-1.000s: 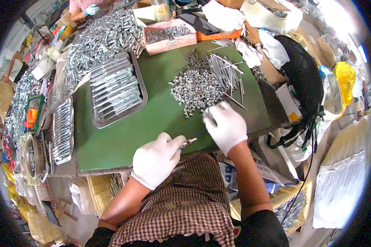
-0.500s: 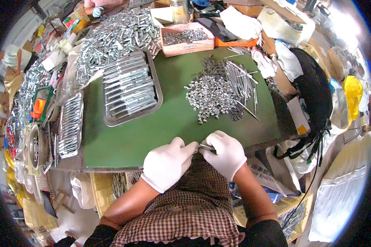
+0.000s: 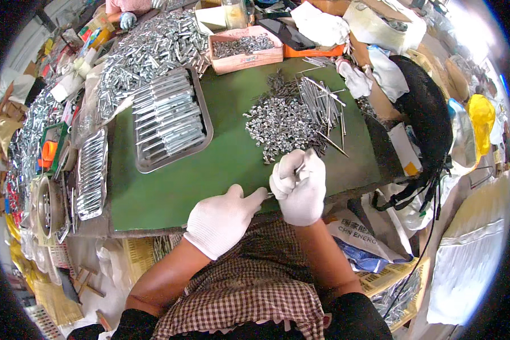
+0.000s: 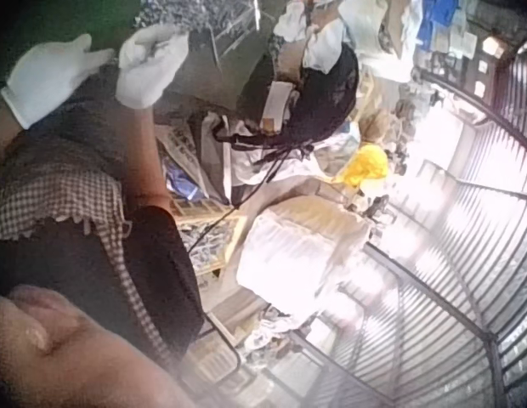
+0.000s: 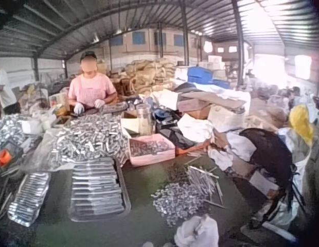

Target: Assembling small metal components, possibly door latches or bolts, on a workshop table.

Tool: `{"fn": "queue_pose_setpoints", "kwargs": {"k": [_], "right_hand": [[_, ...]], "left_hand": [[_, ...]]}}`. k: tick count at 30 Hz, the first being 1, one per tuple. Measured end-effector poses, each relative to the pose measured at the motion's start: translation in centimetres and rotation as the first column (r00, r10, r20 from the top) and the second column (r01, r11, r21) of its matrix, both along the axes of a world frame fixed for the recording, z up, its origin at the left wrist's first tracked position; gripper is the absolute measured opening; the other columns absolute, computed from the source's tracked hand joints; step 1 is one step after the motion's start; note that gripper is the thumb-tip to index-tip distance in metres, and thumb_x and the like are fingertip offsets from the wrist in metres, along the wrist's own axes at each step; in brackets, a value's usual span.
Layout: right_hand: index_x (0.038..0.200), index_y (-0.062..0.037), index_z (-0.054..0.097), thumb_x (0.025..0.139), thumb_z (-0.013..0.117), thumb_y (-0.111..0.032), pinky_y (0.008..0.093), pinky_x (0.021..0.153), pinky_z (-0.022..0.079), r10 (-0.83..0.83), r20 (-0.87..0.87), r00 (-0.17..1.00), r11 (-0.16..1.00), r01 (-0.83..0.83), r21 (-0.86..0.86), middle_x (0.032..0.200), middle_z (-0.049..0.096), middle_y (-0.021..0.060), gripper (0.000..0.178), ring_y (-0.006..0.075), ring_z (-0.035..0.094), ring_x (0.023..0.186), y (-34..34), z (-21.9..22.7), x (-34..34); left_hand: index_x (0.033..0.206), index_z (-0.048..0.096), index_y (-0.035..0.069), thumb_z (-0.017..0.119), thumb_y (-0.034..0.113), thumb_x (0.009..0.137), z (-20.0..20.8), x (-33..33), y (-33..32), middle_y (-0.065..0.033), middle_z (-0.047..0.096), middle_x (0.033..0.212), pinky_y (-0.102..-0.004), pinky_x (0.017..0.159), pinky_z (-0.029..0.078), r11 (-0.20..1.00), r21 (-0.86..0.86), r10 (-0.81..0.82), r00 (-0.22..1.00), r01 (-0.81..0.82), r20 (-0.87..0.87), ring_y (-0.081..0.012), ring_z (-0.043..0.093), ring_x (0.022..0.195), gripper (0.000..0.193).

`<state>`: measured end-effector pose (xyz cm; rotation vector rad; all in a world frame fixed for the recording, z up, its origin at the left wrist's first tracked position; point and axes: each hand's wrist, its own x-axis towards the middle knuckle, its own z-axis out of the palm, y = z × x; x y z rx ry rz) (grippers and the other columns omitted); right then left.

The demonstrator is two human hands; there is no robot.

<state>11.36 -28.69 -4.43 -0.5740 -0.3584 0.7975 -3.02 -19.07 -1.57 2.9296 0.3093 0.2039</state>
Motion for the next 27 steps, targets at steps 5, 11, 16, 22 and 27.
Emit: {"fn": "queue_pose_setpoints", "kwargs": {"k": [5, 11, 16, 22, 27], "right_hand": [[0.060, -0.0088, 0.040, 0.099, 0.040, -0.037, 0.0288, 0.043, 0.020, -0.074, -0.142, 0.987, 0.997, 0.078, 0.022, 0.053, 0.030, -0.0013, 0.049, 0.0118, 0.027, 0.045, 0.4, -0.7, -0.7], [0.060, -0.0062, 0.040, 0.096, 0.043, -0.033, 0.0293, 0.044, 0.020, -0.118, 0.022, 0.993, 0.990, 0.119, -0.071, 0.052, 0.031, 0.0009, 0.045, 0.0123, 0.025, 0.046, 0.2, -0.3, -1.5], [0.056, -0.0056, 0.040, 0.094, 0.046, -0.035, 0.0295, 0.045, 0.020, -0.085, -0.088, 0.992, 0.996, 0.088, 0.030, 0.052, 0.033, 0.0010, 0.048, 0.0127, 0.027, 0.047, 0.0, -0.3, -1.3], [0.056, -0.0011, 0.049, 0.097, 0.046, -0.038, 0.0286, 0.048, 0.022, -0.095, 0.246, 0.965, 0.987, 0.123, -0.100, 0.054, 0.042, 0.0035, 0.055, 0.0120, 0.033, 0.049, -0.3, -0.9, -2.0], [0.053, -0.0042, 0.042, 0.098, 0.040, -0.040, 0.0297, 0.047, 0.020, -0.251, 0.367, 0.896, 0.916, 0.342, -0.209, 0.051, 0.038, 0.0022, 0.058, 0.0117, 0.030, 0.047, -0.1, -0.9, -1.7]], "left_hand": [[0.116, 0.063, 0.023, 0.059, 0.024, 0.090, 0.4, 0.3, 0.0, -0.0077, 0.052, 0.074, -0.0401, 0.045, 0.051, 1.000, -0.017, 0.020, 0.995, -0.021, -0.098, -0.0266, 0.058, 0.049, 0.026], [0.116, 0.062, 0.023, 0.059, 0.025, 0.091, 0.8, 0.3, 0.2, -0.0079, 0.052, 0.074, -0.0395, 0.045, 0.051, 0.999, -0.041, -0.003, 0.989, -0.003, -0.149, -0.0271, 0.060, 0.050, 0.025], [0.114, 0.062, 0.020, 0.060, 0.025, 0.091, 1.0, 0.6, 0.1, -0.0071, 0.052, 0.073, -0.0391, 0.044, 0.049, 0.999, -0.036, -0.004, 0.986, -0.002, -0.165, -0.0252, 0.059, 0.049, 0.024], [0.107, 0.062, 0.012, 0.058, 0.021, 0.091, 1.1, 0.6, 0.3, -0.0062, 0.050, 0.071, -0.0382, 0.044, 0.049, 0.998, 0.001, -0.054, 0.992, 0.055, -0.110, -0.0226, 0.059, 0.049, 0.018], [0.090, 0.059, 0.009, 0.058, 0.019, 0.091, -0.4, 1.9, -0.4, -0.0057, 0.052, 0.071, -0.0360, 0.042, 0.047, 0.985, 0.139, -0.100, 0.993, 0.107, -0.059, -0.0211, 0.059, 0.049, 0.009]]}}
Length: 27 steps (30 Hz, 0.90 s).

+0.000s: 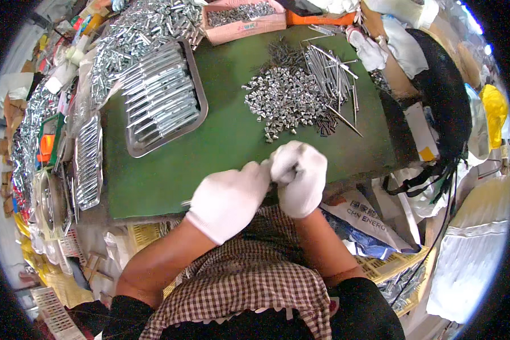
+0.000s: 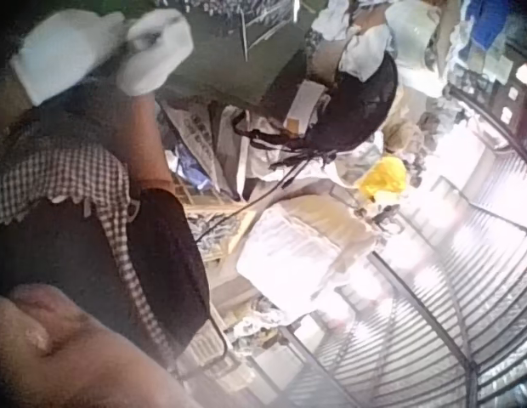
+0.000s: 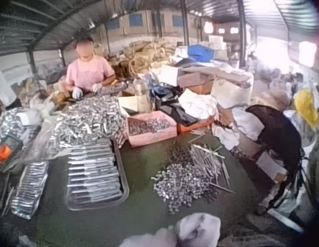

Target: Assembling small metal components, possibly door latches or bolts, on a workshop table.

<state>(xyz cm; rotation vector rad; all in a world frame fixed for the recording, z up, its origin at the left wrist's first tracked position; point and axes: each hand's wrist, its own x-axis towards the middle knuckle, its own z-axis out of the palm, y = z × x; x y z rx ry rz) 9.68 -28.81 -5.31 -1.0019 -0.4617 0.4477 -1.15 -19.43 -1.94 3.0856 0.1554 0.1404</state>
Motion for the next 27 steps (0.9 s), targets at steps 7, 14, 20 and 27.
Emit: {"fn": "queue_pose_setpoints", "kwargs": {"k": [7, 14, 20, 27], "right_hand": [[0.062, -0.0083, 0.045, 0.097, 0.040, -0.042, 0.0286, 0.044, 0.021, 0.228, -0.363, 0.903, 0.935, -0.099, 0.341, 0.052, 0.022, -0.0031, 0.050, 0.0114, 0.025, 0.044, 0.7, 0.1, 1.2], [0.104, 0.0004, 0.061, 0.093, 0.051, -0.024, 0.0232, 0.048, 0.038, 0.181, -0.168, 0.969, 0.983, -0.183, 0.004, 0.072, 0.055, 0.0042, 0.028, 0.0096, 0.048, 0.056, -0.1, -0.9, 1.4], [0.117, 0.0004, 0.057, 0.099, 0.046, -0.029, 0.0231, 0.040, 0.035, 0.228, -0.125, 0.966, 0.970, -0.236, -0.051, 0.072, 0.058, 0.0069, 0.036, 0.0085, 0.046, 0.048, 0.1, 0.3, 1.1], [0.106, 0.0008, 0.061, 0.100, 0.046, -0.028, 0.0219, 0.040, 0.031, 0.202, -0.059, 0.978, 0.958, -0.209, -0.196, 0.071, 0.058, 0.0060, 0.033, 0.0066, 0.042, 0.046, 0.3, 0.9, 0.0]], "left_hand": [[0.103, 0.065, 0.013, 0.068, 0.027, 0.086, 0.3, -3.2, 0.7, -0.0047, 0.053, 0.071, -0.0348, 0.049, 0.049, 0.987, -0.106, 0.144, 0.963, -0.122, 0.226, -0.0219, 0.060, 0.054, 0.023], [0.105, 0.069, 0.007, 0.074, 0.023, 0.075, 1.0, -24.7, 3.3, -0.0119, 0.064, 0.099, -0.0466, 0.080, 0.050, 0.761, -0.112, 0.647, 0.761, -0.639, 0.050, -0.0348, 0.062, 0.089, 0.035], [0.106, 0.070, 0.008, 0.071, 0.010, 0.077, 2.8, -13.7, 6.7, -0.0092, 0.063, 0.101, -0.0411, 0.081, 0.049, 0.891, -0.123, 0.450, 0.812, -0.437, 0.373, -0.0297, 0.061, 0.092, 0.029], [0.107, 0.060, 0.013, 0.069, 0.021, 0.081, 0.7, -1.8, 15.5, -0.0071, 0.060, 0.102, -0.0424, 0.080, 0.047, 0.909, 0.098, 0.345, 0.864, -0.405, 0.366, -0.0288, 0.058, 0.096, 0.029]]}}
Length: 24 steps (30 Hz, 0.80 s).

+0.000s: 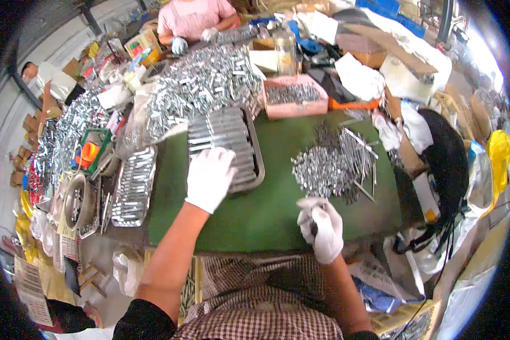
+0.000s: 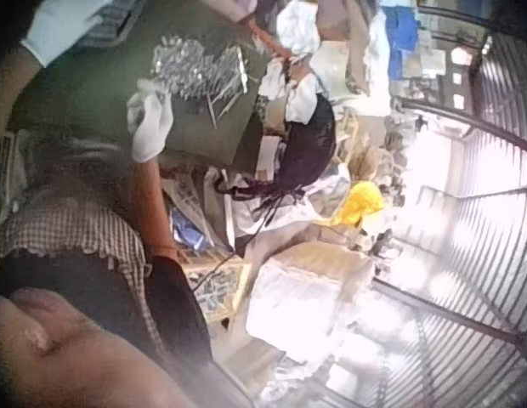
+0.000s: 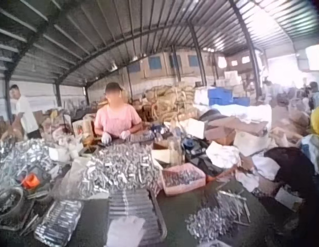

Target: Assembling small metal components, possibly door latches or bolts, on a workshop table.

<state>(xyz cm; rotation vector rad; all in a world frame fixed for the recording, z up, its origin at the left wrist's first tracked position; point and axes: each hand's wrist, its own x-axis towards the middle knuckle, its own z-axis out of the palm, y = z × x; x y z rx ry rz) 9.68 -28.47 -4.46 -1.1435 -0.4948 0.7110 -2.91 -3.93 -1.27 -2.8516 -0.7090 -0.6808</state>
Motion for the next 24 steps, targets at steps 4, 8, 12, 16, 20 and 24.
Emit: {"fn": "queue_pose_setpoints", "kwargs": {"k": [4, 8, 12, 16, 20, 24], "right_hand": [[0.104, 0.0018, 0.061, 0.100, 0.046, -0.025, 0.0217, 0.041, 0.031, 0.005, -0.001, 1.000, 1.000, -0.005, -0.009, 0.072, 0.058, 0.0068, 0.031, 0.0072, 0.042, 0.047, -0.8, -0.5, -0.1], [0.109, 0.0011, 0.062, 0.100, 0.046, -0.022, 0.0210, 0.044, 0.033, 0.041, -0.005, 0.999, 0.999, -0.041, 0.021, 0.077, 0.060, 0.0072, 0.030, 0.0073, 0.044, 0.049, -1.4, -0.7, -0.2], [0.126, 0.0007, 0.058, 0.102, 0.047, -0.026, 0.0192, 0.048, 0.036, 0.138, 0.040, 0.990, 0.972, -0.128, -0.197, 0.095, 0.068, 0.0096, 0.037, 0.0045, 0.047, 0.054, -2.4, 1.5, -0.2], [0.132, 0.0019, 0.053, 0.103, 0.047, -0.031, 0.0190, 0.049, 0.037, 0.160, 0.010, 0.987, 0.940, -0.150, -0.306, 0.099, 0.069, 0.0092, 0.044, 0.0041, 0.047, 0.053, -1.6, 3.2, -0.4], [0.128, 0.0041, 0.055, 0.103, 0.046, -0.030, 0.0189, 0.047, 0.035, 0.173, -0.037, 0.984, 0.930, -0.176, -0.322, 0.091, 0.069, 0.0068, 0.043, 0.0034, 0.044, 0.051, -2.4, 3.3, 0.5], [0.112, 0.0033, 0.062, 0.101, 0.050, -0.028, 0.0195, 0.047, 0.034, 0.170, 0.058, 0.984, 0.908, -0.133, -0.398, 0.077, 0.066, 0.0029, 0.035, 0.0029, 0.043, 0.052, -2.8, 3.1, 0.5]], "left_hand": [[0.103, 0.057, 0.013, 0.070, 0.024, 0.081, -1.0, 0.4, 0.0, -0.0086, 0.058, 0.102, -0.0432, 0.082, 0.047, 1.000, 0.002, -0.016, 0.999, 0.016, -0.047, -0.0304, 0.057, 0.099, 0.027], [0.103, 0.058, 0.012, 0.068, 0.022, 0.085, -1.7, -0.9, 0.5, -0.0098, 0.061, 0.098, -0.0433, 0.081, 0.048, 0.996, -0.055, -0.062, 0.982, 0.073, 0.180, -0.0312, 0.061, 0.091, 0.023], [0.107, 0.058, 0.010, 0.068, 0.021, 0.085, 1.3, -1.7, -2.1, -0.0086, 0.062, 0.095, -0.0402, 0.071, 0.052, 0.981, -0.083, -0.166, 0.982, 0.174, 0.095, -0.0291, 0.064, 0.083, 0.027], [0.111, 0.060, 0.011, 0.069, 0.024, 0.083, 3.4, -0.1, -8.2, -0.0056, 0.061, 0.092, -0.0358, 0.069, 0.054, 0.907, -0.200, -0.411, 0.884, 0.371, -0.223, -0.0237, 0.064, 0.082, 0.032], [0.109, 0.063, 0.011, 0.072, 0.027, 0.081, 2.8, -0.2, -10.5, -0.0038, 0.061, 0.088, -0.0340, 0.065, 0.053, 0.866, -0.218, -0.474, 0.878, 0.450, -0.069, -0.0214, 0.064, 0.078, 0.034], [0.113, 0.066, 0.013, 0.073, 0.023, 0.080, 1.8, -0.9, -10.9, -0.0040, 0.059, 0.078, -0.0335, 0.059, 0.051, 0.841, -0.242, -0.487, 0.872, 0.484, 0.050, -0.0213, 0.062, 0.069, 0.035]]}}
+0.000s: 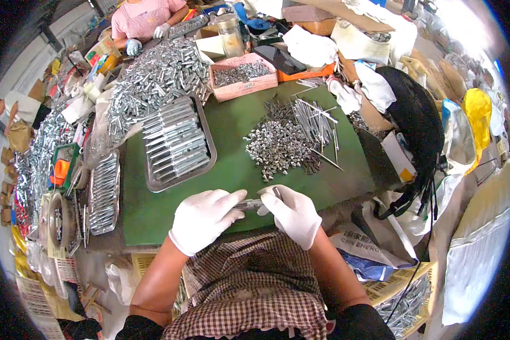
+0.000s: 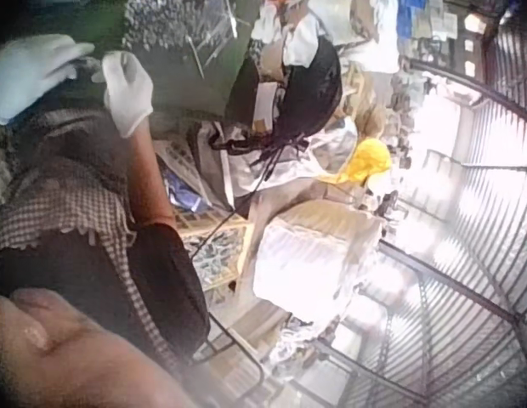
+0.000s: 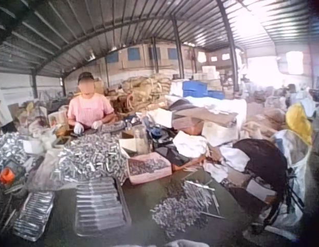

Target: Assembling small metal components, possibly door latches or bolts, on a workshop table.

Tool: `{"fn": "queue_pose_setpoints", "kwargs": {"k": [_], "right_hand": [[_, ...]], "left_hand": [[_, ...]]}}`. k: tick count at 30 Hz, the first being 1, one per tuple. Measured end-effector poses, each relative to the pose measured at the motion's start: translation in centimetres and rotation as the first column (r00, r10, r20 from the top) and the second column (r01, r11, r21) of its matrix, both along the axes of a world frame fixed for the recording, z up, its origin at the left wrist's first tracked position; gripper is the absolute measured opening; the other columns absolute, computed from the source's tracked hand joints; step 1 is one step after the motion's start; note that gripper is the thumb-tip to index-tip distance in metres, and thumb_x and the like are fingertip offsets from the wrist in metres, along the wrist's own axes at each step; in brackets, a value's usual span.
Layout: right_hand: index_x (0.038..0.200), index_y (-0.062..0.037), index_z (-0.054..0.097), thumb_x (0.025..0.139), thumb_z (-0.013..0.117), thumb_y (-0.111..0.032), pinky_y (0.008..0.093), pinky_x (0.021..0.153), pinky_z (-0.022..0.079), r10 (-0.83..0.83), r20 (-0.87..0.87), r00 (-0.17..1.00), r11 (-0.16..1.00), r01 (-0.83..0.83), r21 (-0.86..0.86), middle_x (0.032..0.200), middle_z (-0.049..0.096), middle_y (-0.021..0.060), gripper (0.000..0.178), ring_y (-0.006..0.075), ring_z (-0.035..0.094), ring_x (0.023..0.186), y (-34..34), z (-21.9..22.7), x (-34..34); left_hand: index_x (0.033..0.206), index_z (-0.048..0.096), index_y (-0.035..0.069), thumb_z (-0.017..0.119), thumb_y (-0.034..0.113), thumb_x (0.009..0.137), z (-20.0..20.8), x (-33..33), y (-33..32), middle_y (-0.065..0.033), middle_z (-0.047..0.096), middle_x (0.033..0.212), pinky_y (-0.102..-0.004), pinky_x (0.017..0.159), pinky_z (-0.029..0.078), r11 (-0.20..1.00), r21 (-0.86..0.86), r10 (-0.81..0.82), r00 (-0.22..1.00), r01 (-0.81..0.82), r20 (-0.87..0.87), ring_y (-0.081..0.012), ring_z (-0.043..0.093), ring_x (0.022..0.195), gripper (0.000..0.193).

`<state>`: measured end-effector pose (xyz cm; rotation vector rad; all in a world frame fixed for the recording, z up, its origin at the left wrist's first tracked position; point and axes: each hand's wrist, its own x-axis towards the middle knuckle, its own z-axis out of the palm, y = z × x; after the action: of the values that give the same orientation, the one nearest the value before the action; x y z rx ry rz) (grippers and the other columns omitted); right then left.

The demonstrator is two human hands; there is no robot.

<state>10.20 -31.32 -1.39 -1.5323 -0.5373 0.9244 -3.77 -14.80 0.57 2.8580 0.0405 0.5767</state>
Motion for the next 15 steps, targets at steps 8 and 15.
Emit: {"fn": "queue_pose_setpoints", "kwargs": {"k": [8, 15], "right_hand": [[0.094, -0.0015, 0.064, 0.094, 0.060, -0.014, 0.0218, 0.051, 0.039, 0.062, 0.231, 0.971, 0.997, -0.053, -0.049, 0.074, 0.064, 0.0011, 0.013, 0.0041, 0.048, 0.057, -0.1, -0.7, 0.2], [0.093, -0.0021, 0.065, 0.091, 0.065, -0.017, 0.0309, 0.070, 0.051, 0.069, 0.454, 0.888, 0.997, -0.053, -0.049, 0.081, 0.066, 0.0108, 0.015, 0.0217, 0.065, 0.073, -0.5, -1.7, 0.5]], "left_hand": [[0.112, 0.069, 0.024, 0.072, 0.014, 0.078, -1.0, -0.4, -0.7, -0.0025, 0.054, 0.071, -0.0342, 0.053, 0.049, 0.995, -0.093, 0.025, 0.999, -0.020, 0.043, -0.0208, 0.058, 0.058, 0.035], [0.103, 0.067, 0.023, 0.069, 0.015, 0.080, -1.4, 0.0, -1.6, -0.0038, 0.053, 0.069, -0.0350, 0.051, 0.049, 0.992, -0.082, 0.095, 0.995, -0.093, 0.020, -0.0228, 0.057, 0.054, 0.024]]}}
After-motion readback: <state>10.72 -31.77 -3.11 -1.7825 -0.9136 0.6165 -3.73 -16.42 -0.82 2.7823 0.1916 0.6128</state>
